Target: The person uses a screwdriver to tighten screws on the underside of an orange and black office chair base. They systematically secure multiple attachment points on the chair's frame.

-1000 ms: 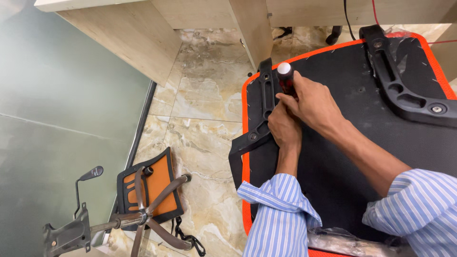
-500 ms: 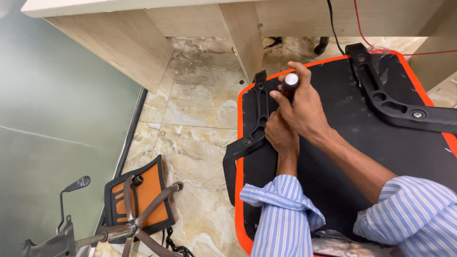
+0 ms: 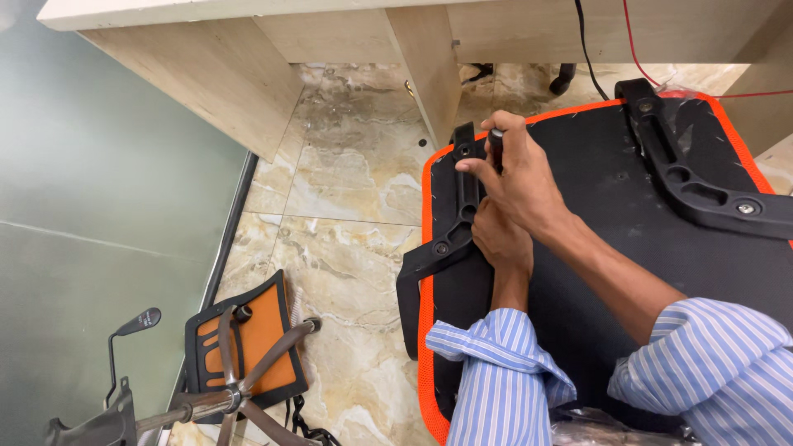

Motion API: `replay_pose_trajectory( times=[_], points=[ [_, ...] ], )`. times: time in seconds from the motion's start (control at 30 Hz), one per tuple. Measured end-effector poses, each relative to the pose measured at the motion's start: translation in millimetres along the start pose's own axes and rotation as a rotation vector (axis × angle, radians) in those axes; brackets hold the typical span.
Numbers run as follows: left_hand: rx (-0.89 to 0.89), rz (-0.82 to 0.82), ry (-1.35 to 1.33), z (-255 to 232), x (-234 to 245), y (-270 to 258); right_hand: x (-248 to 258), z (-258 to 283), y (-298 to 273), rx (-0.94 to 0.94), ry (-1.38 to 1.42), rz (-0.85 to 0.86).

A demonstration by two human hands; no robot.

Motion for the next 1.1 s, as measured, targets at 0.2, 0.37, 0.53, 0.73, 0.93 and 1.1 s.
replay_pose_trajectory(
  times=[0.2,0.37,0.53,0.73,0.93,1.1],
  points=[
    [0.091,0.079,0.013,-4,-17,3,16,-15,3,0.017,0.070,-0.024],
    [0.026,0.044,0.213,-24,-15,7,23,-38,9,0.000,0.131,0.028],
    [0.057,0.051,0.247,-27,-12,6,22,-51,17,0.064,0.441,0.131],
    [0.054,0.073,0.224,-31,-10,6,25,-44,6,0.003,0.212,0.015],
    [0.053,0.179,0.206,-37,-10,9,38,-22,-11,-0.138,-0.169,-0.103],
    [0.067,0.273,0.411,-34,-21,22,49,-16,-7,-0.174,-0.183,-0.020]
  ],
)
Point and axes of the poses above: each hand's wrist, its own y-axis towards the middle knuckle, its own x-axis out of the back of the hand, z = x × y, the point moved 9 cm from there along y, towards the middle knuckle, and after that the axes turned 11 degrees about z, right-handed, at the moved point
